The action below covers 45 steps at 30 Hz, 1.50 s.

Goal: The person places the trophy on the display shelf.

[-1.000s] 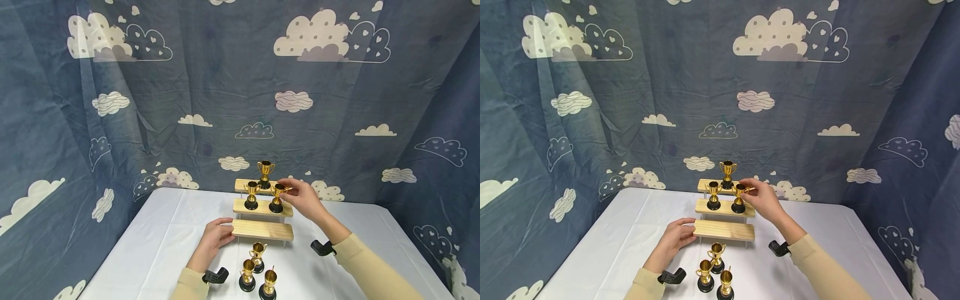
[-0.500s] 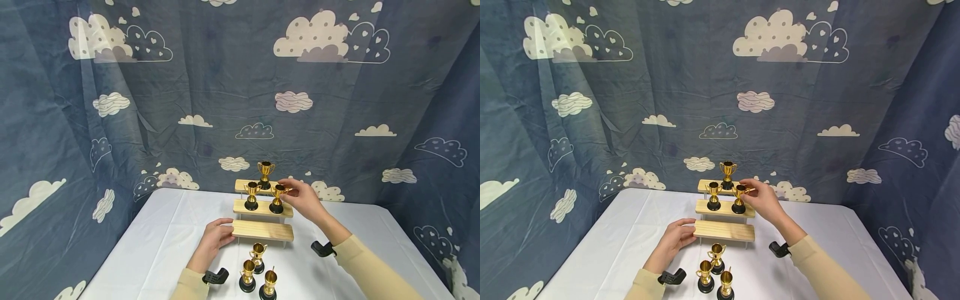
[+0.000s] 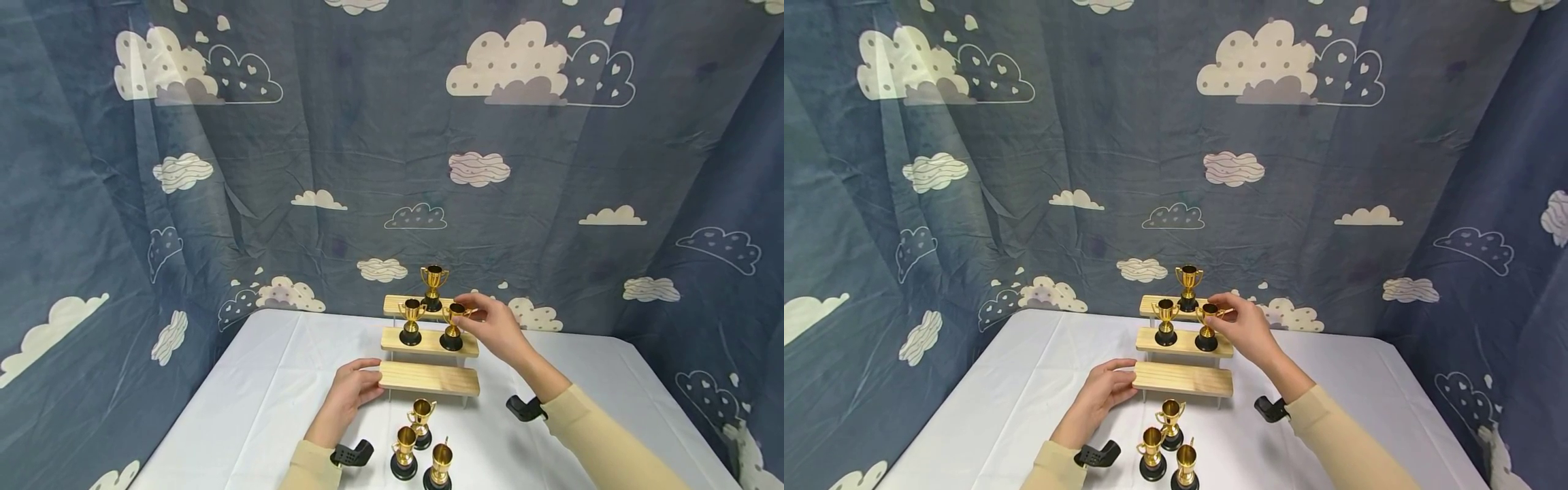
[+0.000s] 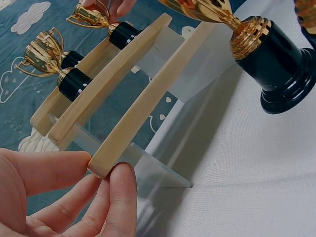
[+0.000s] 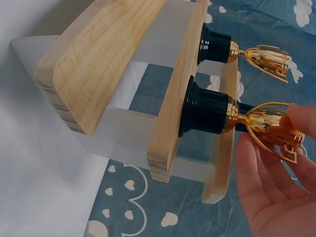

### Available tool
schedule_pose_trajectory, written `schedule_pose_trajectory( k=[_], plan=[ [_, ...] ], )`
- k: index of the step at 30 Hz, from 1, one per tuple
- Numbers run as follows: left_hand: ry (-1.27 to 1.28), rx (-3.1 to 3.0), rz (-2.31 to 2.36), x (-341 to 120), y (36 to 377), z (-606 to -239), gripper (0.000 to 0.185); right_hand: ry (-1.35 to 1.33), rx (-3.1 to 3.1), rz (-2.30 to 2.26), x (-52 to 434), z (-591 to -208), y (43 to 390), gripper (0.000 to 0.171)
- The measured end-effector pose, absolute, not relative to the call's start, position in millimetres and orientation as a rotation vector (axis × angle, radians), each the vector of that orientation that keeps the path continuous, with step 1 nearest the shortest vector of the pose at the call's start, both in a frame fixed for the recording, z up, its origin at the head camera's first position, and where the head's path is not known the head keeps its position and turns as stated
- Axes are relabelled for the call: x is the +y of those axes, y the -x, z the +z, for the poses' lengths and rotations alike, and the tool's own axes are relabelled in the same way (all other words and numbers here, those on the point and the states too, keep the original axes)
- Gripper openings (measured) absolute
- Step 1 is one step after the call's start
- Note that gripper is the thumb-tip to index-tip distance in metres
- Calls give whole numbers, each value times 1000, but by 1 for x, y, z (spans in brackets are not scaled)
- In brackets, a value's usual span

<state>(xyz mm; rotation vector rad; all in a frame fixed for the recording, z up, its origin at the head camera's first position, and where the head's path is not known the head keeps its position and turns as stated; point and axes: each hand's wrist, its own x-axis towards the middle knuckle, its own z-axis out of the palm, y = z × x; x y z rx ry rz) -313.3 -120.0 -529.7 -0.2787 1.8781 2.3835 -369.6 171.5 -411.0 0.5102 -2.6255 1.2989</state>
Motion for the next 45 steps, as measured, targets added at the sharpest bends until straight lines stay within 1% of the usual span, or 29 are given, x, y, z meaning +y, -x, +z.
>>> schedule_pose_trajectory(
  k=[8,17,24,33,45],
  plan=[
    [247,1873,2375,-122,312,-530,45,-513,-2621,1297,172,-412,370,42],
    [276,1871,2395,-120,314,-532,40,-518,-2609,1304,176,-411,368,49],
    [277,1879,2382,-120,312,-531,43,-506,-2602,1310,179,-409,364,48],
    [314,1882,2380,-120,316,-531,41,-503,-2568,1240,188,-406,356,48],
    [329,1876,2363,-120,316,-529,43,-502,-2538,1226,197,-403,344,45]
  ],
)
